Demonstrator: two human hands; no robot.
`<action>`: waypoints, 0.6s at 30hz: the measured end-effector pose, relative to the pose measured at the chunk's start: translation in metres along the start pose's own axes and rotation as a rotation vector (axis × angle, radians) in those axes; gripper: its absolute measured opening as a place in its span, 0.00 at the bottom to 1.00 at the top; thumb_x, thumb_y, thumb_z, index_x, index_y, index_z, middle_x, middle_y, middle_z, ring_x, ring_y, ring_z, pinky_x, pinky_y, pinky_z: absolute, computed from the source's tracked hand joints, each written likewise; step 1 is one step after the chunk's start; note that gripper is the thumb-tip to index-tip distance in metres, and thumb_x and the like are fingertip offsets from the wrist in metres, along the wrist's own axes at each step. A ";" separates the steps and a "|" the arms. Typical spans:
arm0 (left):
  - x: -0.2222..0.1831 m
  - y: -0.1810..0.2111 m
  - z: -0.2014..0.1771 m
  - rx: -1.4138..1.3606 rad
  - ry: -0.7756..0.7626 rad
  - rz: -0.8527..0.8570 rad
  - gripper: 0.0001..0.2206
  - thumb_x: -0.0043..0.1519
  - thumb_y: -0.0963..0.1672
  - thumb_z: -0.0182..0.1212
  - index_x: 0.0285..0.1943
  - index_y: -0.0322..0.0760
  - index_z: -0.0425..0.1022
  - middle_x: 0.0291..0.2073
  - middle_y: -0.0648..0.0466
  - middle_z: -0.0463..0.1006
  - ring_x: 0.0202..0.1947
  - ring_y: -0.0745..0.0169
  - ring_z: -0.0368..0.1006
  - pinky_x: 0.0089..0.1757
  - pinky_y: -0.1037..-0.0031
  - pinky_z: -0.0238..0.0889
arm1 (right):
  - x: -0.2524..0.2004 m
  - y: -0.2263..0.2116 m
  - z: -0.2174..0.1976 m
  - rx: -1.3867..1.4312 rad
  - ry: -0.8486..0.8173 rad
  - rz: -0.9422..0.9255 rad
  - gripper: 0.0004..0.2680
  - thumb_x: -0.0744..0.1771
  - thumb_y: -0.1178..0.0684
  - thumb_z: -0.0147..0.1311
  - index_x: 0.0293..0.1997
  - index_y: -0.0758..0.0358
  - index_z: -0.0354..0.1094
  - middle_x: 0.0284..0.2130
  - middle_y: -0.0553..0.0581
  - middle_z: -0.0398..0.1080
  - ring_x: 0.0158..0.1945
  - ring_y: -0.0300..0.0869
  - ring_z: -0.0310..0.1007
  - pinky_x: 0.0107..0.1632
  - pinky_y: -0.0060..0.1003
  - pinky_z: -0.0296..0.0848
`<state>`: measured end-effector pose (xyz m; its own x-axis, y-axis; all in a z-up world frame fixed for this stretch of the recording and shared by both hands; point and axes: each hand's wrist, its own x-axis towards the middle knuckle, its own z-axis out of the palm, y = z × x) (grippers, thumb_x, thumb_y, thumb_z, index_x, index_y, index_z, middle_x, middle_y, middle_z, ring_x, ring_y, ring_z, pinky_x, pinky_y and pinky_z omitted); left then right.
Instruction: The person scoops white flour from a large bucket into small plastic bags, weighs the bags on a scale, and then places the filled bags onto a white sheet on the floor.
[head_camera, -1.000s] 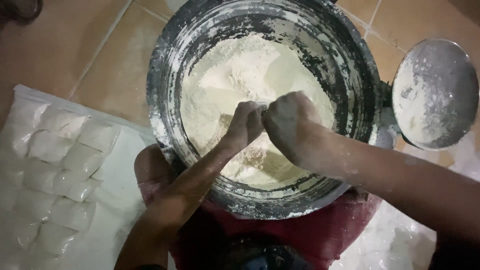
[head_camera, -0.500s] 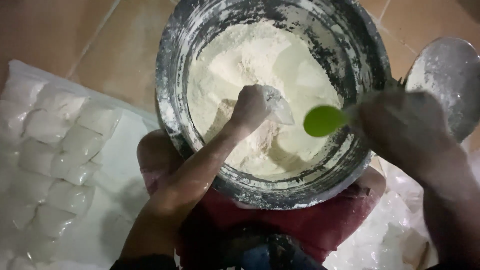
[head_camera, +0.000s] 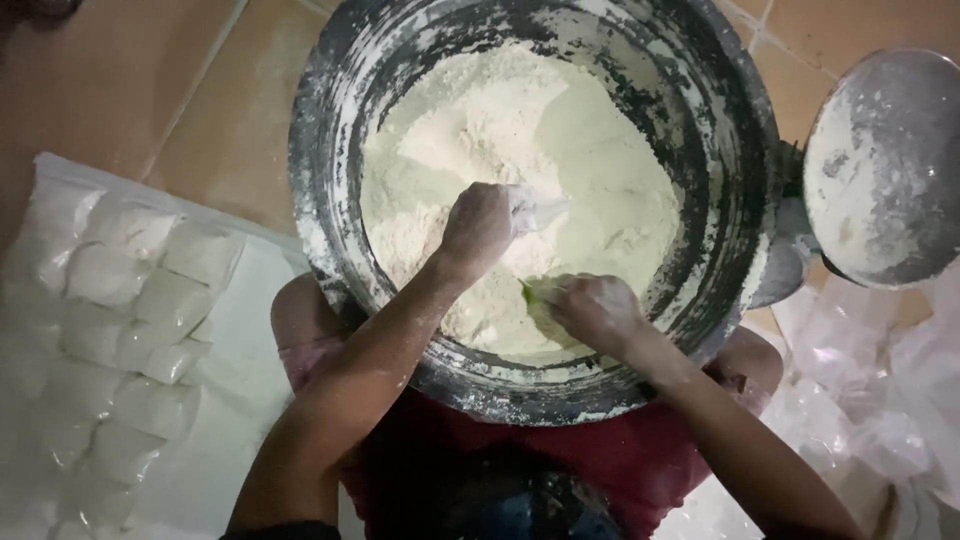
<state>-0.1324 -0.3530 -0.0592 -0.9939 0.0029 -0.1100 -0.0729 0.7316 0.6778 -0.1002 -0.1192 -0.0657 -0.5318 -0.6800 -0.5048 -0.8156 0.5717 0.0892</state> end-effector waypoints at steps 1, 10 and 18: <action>0.000 -0.004 0.001 -0.024 -0.012 -0.019 0.09 0.60 0.41 0.59 0.26 0.35 0.80 0.18 0.40 0.78 0.25 0.41 0.82 0.23 0.54 0.73 | -0.010 0.002 -0.019 0.085 -0.044 0.061 0.10 0.64 0.39 0.54 0.31 0.50 0.77 0.23 0.51 0.75 0.31 0.47 0.79 0.32 0.46 0.76; -0.020 0.019 -0.008 -0.064 -0.105 -0.046 0.09 0.66 0.44 0.57 0.49 0.43 0.83 0.37 0.41 0.84 0.40 0.37 0.82 0.40 0.47 0.77 | -0.104 0.037 -0.131 0.446 0.091 0.442 0.11 0.67 0.38 0.53 0.49 0.43 0.79 0.26 0.59 0.76 0.33 0.53 0.79 0.38 0.46 0.78; -0.026 0.021 0.004 -0.221 -0.092 -0.063 0.11 0.65 0.46 0.59 0.53 0.48 0.83 0.42 0.46 0.84 0.44 0.39 0.81 0.44 0.48 0.77 | -0.086 0.020 -0.151 0.431 0.091 0.622 0.14 0.69 0.37 0.48 0.51 0.44 0.80 0.26 0.60 0.79 0.32 0.52 0.80 0.39 0.46 0.73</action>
<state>-0.1077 -0.3356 -0.0450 -0.9760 0.0314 -0.2157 -0.1605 0.5658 0.8087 -0.1055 -0.1187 0.1085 -0.8962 -0.1981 -0.3969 -0.2082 0.9779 -0.0181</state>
